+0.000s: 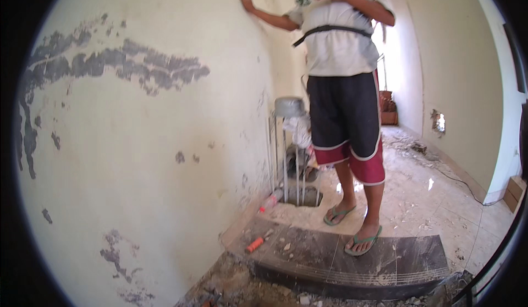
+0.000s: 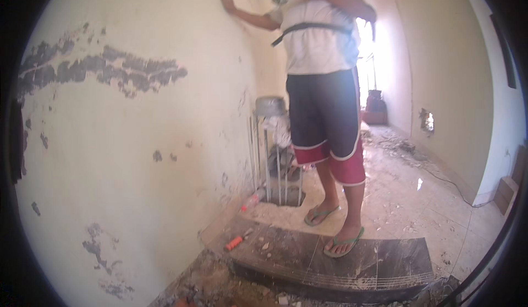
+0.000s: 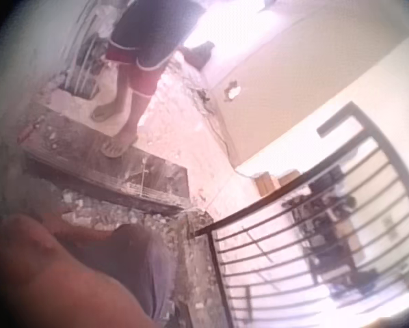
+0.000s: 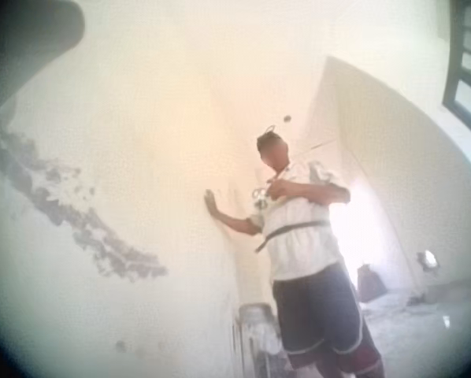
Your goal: The person uses a hammer and a chisel to break and remove concrete from the edges of a staircase.
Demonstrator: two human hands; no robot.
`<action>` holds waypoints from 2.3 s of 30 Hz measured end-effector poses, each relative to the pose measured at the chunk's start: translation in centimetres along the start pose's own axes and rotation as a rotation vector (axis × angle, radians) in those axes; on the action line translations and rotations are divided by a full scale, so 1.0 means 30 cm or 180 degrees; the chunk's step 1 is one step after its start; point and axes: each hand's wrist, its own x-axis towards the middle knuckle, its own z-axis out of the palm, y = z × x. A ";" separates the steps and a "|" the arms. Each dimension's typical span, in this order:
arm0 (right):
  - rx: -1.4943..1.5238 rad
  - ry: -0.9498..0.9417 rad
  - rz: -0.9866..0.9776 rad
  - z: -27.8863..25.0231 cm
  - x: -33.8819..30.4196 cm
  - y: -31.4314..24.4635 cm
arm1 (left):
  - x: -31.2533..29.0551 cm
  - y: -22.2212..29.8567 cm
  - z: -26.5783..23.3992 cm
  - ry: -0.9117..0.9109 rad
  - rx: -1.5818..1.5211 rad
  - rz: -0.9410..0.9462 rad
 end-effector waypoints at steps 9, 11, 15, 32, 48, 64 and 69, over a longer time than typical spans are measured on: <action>0.0081 0.0332 0.0028 -0.027 0.028 0.062 | 0.001 0.115 0.093 0.0361 -0.0440 0.0378; 0.0086 0.0340 0.0024 -0.029 0.038 0.066 | 0.015 0.117 0.109 0.0495 -0.0534 0.0477; 0.0072 0.0161 0.0008 0.017 0.076 0.084 | 0.021 0.039 0.103 0.1014 -0.0764 0.0639; -0.0443 0.0354 0.0406 0.096 -0.360 0.197 | -0.420 0.073 -0.466 0.0972 -0.1249 0.0196; -0.0711 -0.0026 0.0585 0.137 -0.128 0.105 | -0.874 -0.744 -1.237 0.4189 -0.1192 -0.3208; -0.0887 -0.0136 0.0424 0.163 -0.124 0.131 | -0.509 -0.064 -0.998 0.1275 -0.2273 -0.1305; -0.0923 -0.0120 0.0528 0.167 -0.127 0.113 | -0.559 -0.103 -0.748 0.0853 -0.1956 -0.1373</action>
